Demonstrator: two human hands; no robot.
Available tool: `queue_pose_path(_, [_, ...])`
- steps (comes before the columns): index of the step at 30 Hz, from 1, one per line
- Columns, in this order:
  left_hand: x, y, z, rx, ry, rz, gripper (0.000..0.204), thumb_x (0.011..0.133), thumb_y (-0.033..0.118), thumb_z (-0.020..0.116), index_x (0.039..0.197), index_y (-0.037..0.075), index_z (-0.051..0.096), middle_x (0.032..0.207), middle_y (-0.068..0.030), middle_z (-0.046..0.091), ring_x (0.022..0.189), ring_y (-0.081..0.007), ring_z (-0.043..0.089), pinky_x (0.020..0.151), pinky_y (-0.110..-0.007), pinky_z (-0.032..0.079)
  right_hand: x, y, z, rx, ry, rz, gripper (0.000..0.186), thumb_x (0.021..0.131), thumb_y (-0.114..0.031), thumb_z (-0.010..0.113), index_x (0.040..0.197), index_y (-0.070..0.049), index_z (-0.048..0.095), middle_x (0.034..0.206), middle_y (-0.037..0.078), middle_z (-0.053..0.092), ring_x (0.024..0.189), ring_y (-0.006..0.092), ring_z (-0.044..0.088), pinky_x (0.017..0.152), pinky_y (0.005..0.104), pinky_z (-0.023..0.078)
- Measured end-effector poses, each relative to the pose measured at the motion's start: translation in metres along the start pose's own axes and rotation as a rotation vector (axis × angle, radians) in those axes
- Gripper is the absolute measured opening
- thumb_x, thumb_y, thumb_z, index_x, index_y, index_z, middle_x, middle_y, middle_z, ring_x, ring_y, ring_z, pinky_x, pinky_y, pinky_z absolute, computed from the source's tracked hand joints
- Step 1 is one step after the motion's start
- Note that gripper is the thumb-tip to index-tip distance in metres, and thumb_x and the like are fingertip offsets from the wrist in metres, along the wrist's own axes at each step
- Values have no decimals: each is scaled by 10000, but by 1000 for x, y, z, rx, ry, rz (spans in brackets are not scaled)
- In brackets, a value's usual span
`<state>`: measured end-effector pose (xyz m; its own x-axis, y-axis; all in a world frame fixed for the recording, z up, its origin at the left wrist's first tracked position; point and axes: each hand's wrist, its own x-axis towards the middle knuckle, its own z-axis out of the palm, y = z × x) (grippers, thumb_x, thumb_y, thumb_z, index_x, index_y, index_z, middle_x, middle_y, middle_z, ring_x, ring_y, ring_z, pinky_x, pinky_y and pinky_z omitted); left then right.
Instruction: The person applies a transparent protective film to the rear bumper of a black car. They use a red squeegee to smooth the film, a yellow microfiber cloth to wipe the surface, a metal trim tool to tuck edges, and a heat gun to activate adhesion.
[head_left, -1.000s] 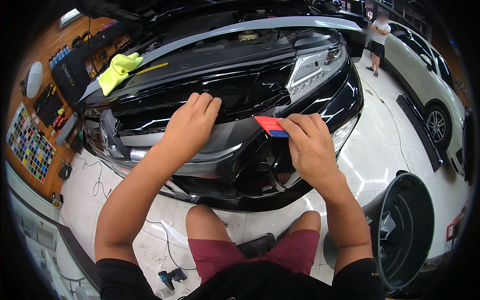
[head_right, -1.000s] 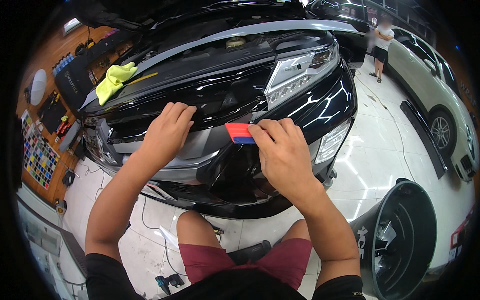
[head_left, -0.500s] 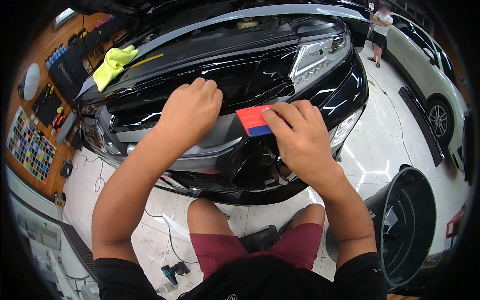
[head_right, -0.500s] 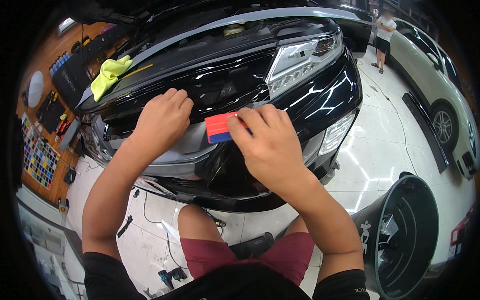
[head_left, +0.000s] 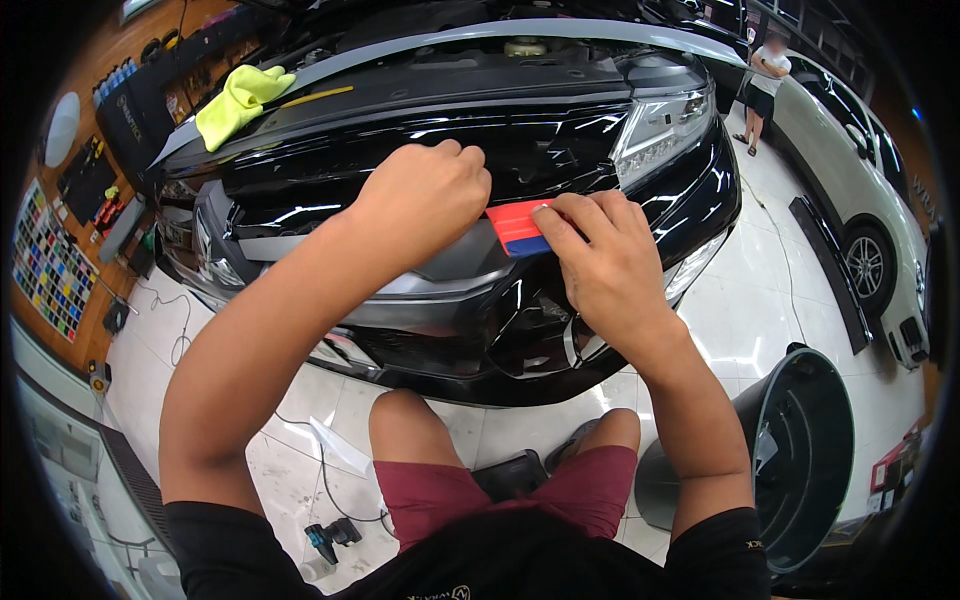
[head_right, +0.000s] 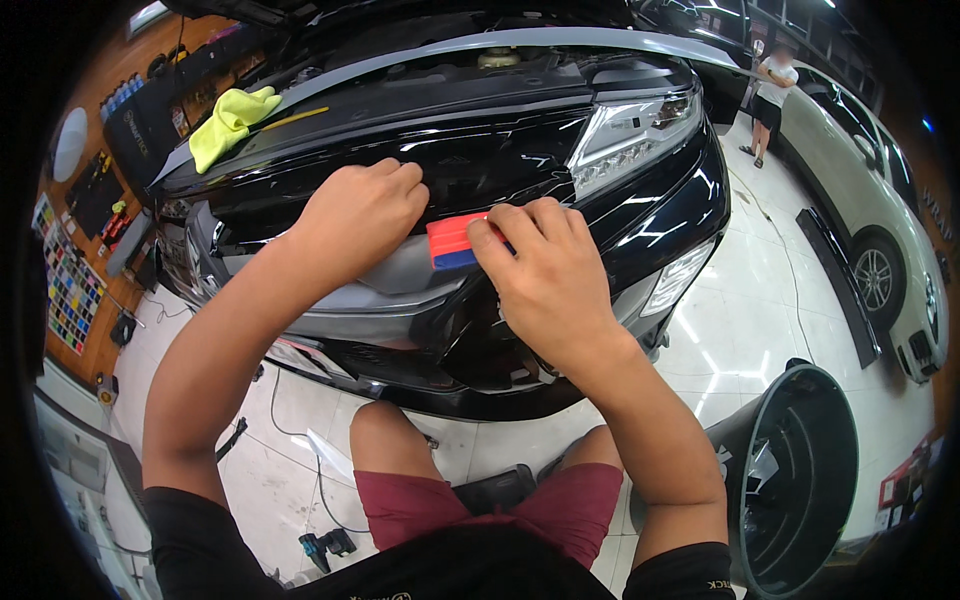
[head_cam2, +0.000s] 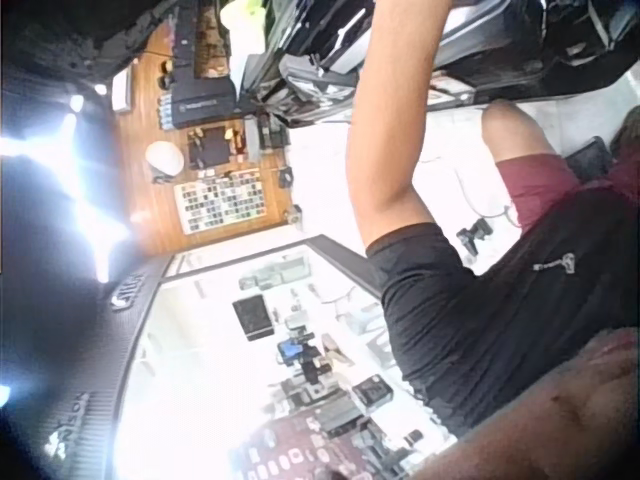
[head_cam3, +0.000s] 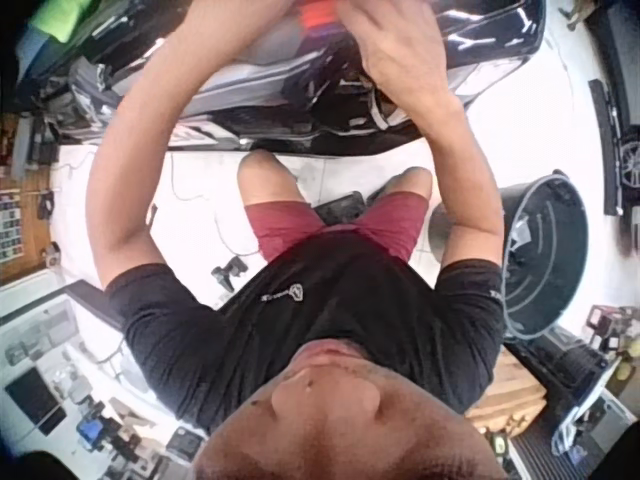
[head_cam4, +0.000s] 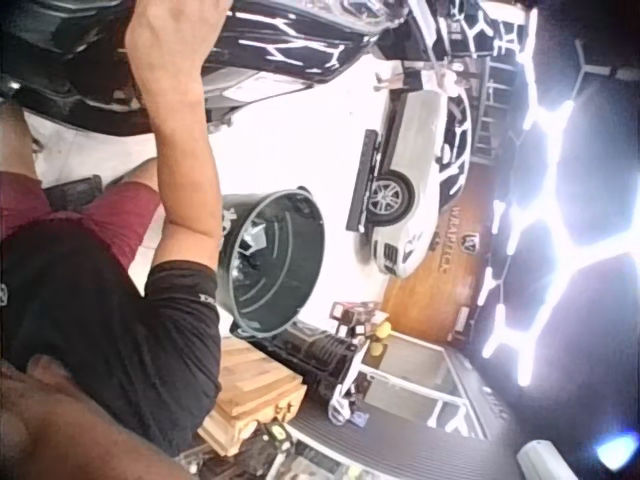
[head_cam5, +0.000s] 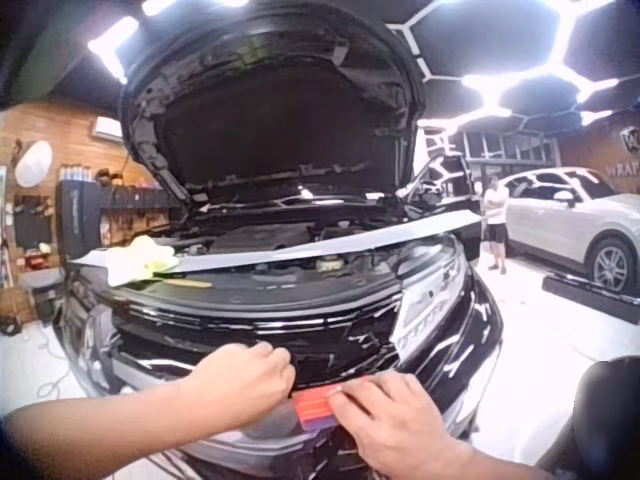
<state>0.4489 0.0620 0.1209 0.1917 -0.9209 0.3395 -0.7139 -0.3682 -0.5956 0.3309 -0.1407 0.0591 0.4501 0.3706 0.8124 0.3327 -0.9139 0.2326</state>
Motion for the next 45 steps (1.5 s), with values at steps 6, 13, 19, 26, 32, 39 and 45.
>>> queue_pose_path(6, [3, -10, 6, -96, 46, 57, 97, 787, 139, 680, 801, 53, 637, 813, -67, 594, 819, -230, 643, 708, -356, 551, 3, 4, -4, -33, -27, 2, 309, 788, -72, 642, 1095, -44, 668, 1108, 70, 656, 964, 254, 594, 841, 396, 486])
queue_pose_path(13, [-1, -16, 1, -242, -26, 28, 90, 779, 111, 666, 801, 45, 609, 820, -94, 588, 824, -286, 634, 742, -406, 529, 3, 4, -2, -29, -2, -11, 315, 789, -84, 636, 1099, -33, 662, 1091, 81, 651, 955, 259, 591, 837, 398, 484])
queue_pose_path(19, [-26, -21, 4, -508, 162, -120, 99, 805, 66, 660, 879, 25, 608, 874, -112, 583, 860, -317, 597, 745, -415, 503, 20, -9, 16, -56, 13, -120, 315, 810, -157, 614, 1081, -5, 663, 1043, 104, 639, 911, 267, 577, 785, 371, 471])
queue_pose_path(26, [-83, -17, 17, -534, 283, -335, 172, 845, 49, 721, 1003, 13, 665, 1024, -125, 634, 963, -328, 609, 853, -404, 494, 38, -36, 22, -168, -109, -149, 356, 800, -172, 637, 1080, 45, 667, 1026, 148, 643, 908, 263, 569, 779, 362, 469])
queue_pose_path(32, [-93, -12, 30, -530, 419, -328, 269, 860, 39, 712, 1127, 17, 690, 1078, -119, 649, 993, -318, 613, 891, -405, 490, 40, -38, 19, -197, -152, -147, 359, 791, -158, 638, 1087, 45, 665, 1031, 146, 648, 900, 263, 568, 770, 360, 465])
queue_pose_path(39, [-62, -7, 42, -418, 468, -180, 346, 808, 48, 686, 1153, 42, 695, 1101, -117, 644, 991, -292, 633, 850, -401, 504, 48, -44, 15, -213, -178, -133, 357, 785, -145, 644, 1100, 24, 661, 1026, 120, 645, 900, 253, 563, 770, 360, 463])
queue_pose_path(45, [-71, -1, 51, -553, 519, -374, 255, 846, 67, 704, 1096, 16, 703, 1095, -123, 658, 1019, -315, 636, 882, -416, 501, 50, -46, 22, -180, -145, -150, 341, 786, -138, 639, 1084, 27, 661, 993, 117, 641, 888, 252, 558, 762, 362, 462])
